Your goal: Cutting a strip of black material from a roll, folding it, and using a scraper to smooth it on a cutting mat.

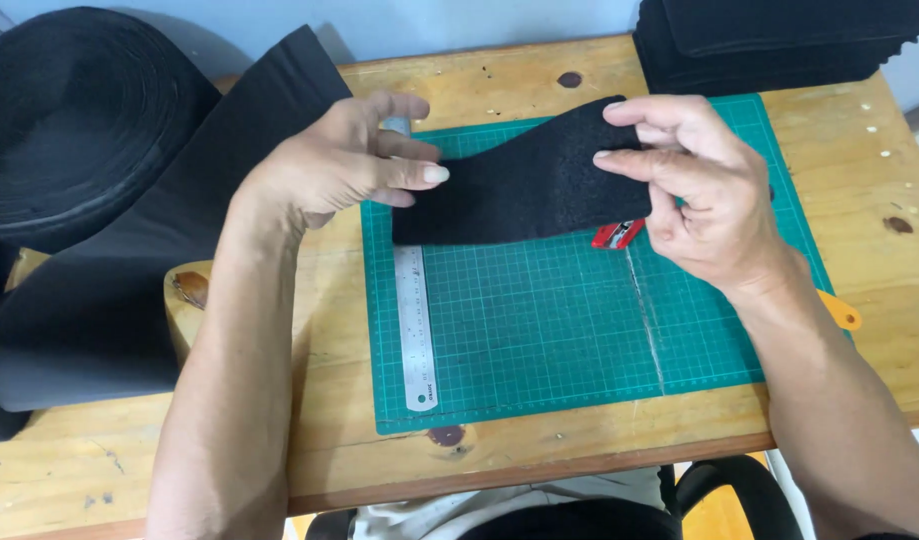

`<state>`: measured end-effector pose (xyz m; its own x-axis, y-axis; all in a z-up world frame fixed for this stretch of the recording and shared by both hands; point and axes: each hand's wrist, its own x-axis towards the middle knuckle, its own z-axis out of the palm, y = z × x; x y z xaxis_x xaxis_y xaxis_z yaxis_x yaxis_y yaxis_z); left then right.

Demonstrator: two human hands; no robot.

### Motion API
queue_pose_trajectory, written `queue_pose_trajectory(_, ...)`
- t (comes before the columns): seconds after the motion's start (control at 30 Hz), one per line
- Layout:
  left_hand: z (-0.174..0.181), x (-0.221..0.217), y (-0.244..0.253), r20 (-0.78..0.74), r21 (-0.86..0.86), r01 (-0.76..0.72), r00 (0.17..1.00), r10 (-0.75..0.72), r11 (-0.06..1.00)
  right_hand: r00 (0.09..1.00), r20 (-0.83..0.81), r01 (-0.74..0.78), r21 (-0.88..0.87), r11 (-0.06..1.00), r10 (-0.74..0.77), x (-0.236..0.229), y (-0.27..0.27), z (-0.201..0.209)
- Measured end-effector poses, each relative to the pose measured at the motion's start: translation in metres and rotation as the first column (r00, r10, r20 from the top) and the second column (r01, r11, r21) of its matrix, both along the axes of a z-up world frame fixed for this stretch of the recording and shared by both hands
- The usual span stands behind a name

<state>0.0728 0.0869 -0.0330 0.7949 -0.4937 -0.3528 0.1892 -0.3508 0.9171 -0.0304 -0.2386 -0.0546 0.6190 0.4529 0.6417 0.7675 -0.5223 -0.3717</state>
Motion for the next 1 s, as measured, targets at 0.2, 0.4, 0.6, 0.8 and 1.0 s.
queue_pose_trajectory(0.2, -0.014, -0.014, -0.039, 0.483, 0.372, 0.157, 0.809, -0.335, 0.915, 0.957, -0.284, 0.038, 0.326, 0.945, 0.060, -0.005, 0.012, 0.011)
queue_pose_trajectory(0.4, -0.030, -0.012, -0.052, 0.493, 0.463, 0.105, 0.794, -0.354, 0.880, 0.911, -0.401, 0.250, 0.358, 0.900, -0.094, 0.000, 0.004, -0.002)
queue_pose_trajectory(0.6, -0.022, 0.010, -0.007, 0.452, 0.026, 0.191, 0.873, -0.183, 0.981, 0.894, -0.434, 0.359, 0.547, 0.756, -0.110, 0.013, -0.003, -0.016)
queue_pose_trajectory(0.8, -0.011, 0.012, 0.017, 0.435, -0.267, 0.080, 0.899, 0.046, 0.960, 0.849, -0.517, 0.448, 0.592, 0.670, -0.110, 0.017, -0.004, -0.013)
queue_pose_trajectory(1.0, -0.005, 0.009, 0.022, 0.426, -0.214, 0.037, 0.903, 0.059, 0.976, 0.823, -0.543, 0.492, 0.534, 0.688, -0.167, 0.020, -0.010, -0.018)
